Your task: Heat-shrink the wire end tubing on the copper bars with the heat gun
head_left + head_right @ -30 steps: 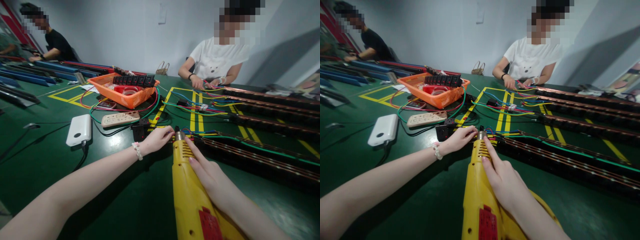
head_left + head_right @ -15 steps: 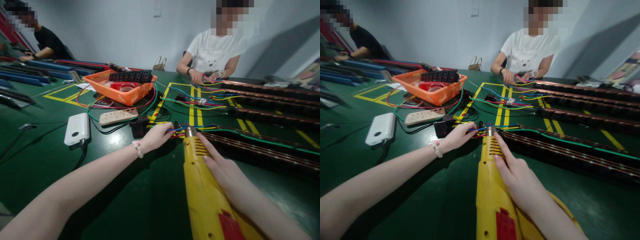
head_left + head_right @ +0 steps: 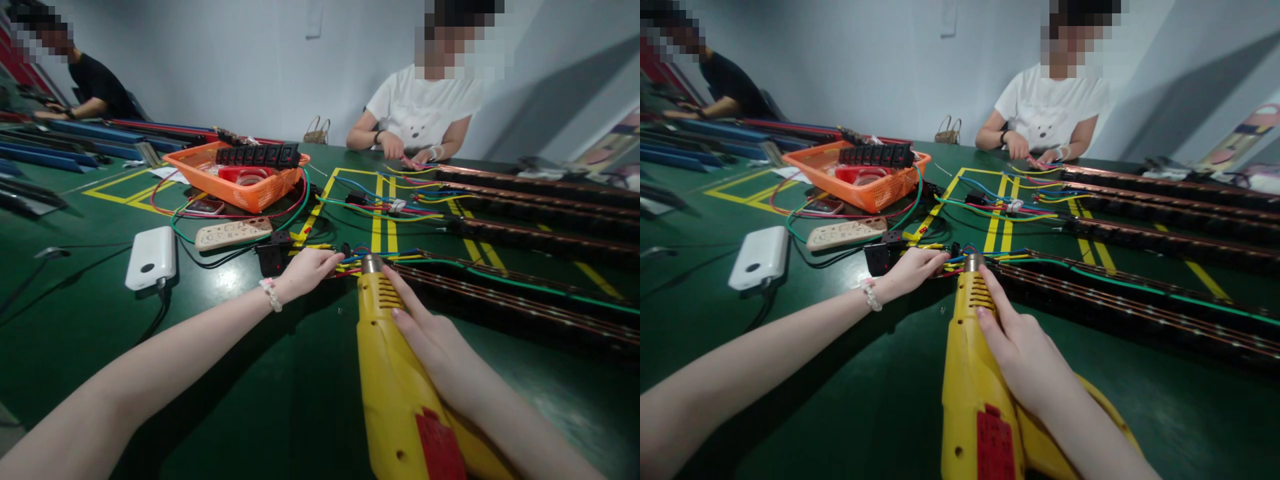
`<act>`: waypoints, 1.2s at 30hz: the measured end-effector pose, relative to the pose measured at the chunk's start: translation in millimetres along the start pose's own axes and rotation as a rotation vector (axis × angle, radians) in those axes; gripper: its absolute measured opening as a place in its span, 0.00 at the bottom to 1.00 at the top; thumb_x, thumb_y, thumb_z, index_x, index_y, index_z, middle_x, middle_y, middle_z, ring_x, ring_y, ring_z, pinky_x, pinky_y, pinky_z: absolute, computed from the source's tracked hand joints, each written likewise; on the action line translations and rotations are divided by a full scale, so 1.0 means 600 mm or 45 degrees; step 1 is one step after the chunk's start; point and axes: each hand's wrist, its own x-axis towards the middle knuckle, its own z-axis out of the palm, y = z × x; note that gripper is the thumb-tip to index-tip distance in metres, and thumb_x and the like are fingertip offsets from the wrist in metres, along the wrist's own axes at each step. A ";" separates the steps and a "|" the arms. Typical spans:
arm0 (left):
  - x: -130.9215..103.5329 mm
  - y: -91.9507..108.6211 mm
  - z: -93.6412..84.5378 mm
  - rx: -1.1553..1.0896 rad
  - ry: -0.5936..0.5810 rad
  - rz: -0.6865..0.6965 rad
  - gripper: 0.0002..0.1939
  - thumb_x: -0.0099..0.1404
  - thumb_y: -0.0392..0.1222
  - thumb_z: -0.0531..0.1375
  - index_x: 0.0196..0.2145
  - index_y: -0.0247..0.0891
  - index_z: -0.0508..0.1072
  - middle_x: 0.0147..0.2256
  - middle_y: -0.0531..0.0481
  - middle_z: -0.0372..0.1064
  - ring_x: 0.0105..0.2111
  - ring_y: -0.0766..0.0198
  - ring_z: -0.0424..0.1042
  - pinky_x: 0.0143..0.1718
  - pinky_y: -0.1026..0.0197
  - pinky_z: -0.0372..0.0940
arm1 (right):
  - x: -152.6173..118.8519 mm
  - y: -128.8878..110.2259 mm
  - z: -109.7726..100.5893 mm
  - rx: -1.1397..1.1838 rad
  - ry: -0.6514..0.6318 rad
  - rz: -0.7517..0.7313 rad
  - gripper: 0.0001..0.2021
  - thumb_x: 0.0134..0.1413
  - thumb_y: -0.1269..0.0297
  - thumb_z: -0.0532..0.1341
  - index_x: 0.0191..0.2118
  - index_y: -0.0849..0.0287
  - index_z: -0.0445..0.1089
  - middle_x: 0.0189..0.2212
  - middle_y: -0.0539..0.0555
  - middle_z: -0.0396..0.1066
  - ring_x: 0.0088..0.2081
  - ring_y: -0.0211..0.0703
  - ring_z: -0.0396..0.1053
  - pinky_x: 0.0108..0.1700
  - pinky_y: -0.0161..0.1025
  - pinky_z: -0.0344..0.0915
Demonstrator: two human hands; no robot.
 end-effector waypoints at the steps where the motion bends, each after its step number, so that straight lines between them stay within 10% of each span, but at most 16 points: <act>1: -0.002 0.002 0.001 0.048 0.033 0.035 0.26 0.67 0.56 0.44 0.25 0.32 0.65 0.24 0.51 0.63 0.25 0.73 0.59 0.27 0.69 0.48 | 0.000 0.000 0.000 0.007 0.003 -0.007 0.39 0.55 0.37 0.32 0.67 0.52 0.34 0.41 0.53 0.64 0.45 0.29 0.66 0.50 0.26 0.62; 6: -0.008 0.012 0.001 0.333 0.129 0.092 0.12 0.64 0.47 0.52 0.42 0.39 0.66 0.34 0.52 0.69 0.31 0.70 0.66 0.28 0.69 0.51 | 0.008 -0.009 0.004 0.034 -0.029 -0.063 0.37 0.56 0.38 0.32 0.67 0.51 0.34 0.42 0.52 0.64 0.46 0.29 0.65 0.56 0.31 0.59; 16: -0.005 0.021 -0.024 0.729 -0.043 0.206 0.19 0.70 0.49 0.41 0.39 0.36 0.66 0.38 0.50 0.68 0.37 0.68 0.68 0.28 0.68 0.50 | 0.021 -0.016 0.012 0.039 -0.047 -0.079 0.34 0.55 0.37 0.32 0.65 0.42 0.33 0.43 0.52 0.63 0.49 0.32 0.64 0.57 0.36 0.58; 31: 0.000 0.007 -0.090 -0.399 -0.635 -0.234 0.22 0.66 0.51 0.44 0.22 0.32 0.54 0.19 0.53 0.50 0.18 0.76 0.51 0.21 0.69 0.51 | 0.017 -0.021 0.008 -0.006 -0.054 -0.045 0.37 0.55 0.37 0.31 0.67 0.49 0.33 0.45 0.52 0.63 0.44 0.29 0.65 0.54 0.31 0.60; 36: -0.010 0.020 -0.063 0.101 -0.065 -0.118 0.19 0.66 0.53 0.46 0.35 0.33 0.65 0.32 0.49 0.66 0.31 0.70 0.65 0.28 0.68 0.55 | 0.013 -0.028 0.004 -0.004 -0.069 -0.009 0.35 0.55 0.38 0.31 0.66 0.44 0.32 0.48 0.51 0.60 0.48 0.31 0.64 0.57 0.35 0.58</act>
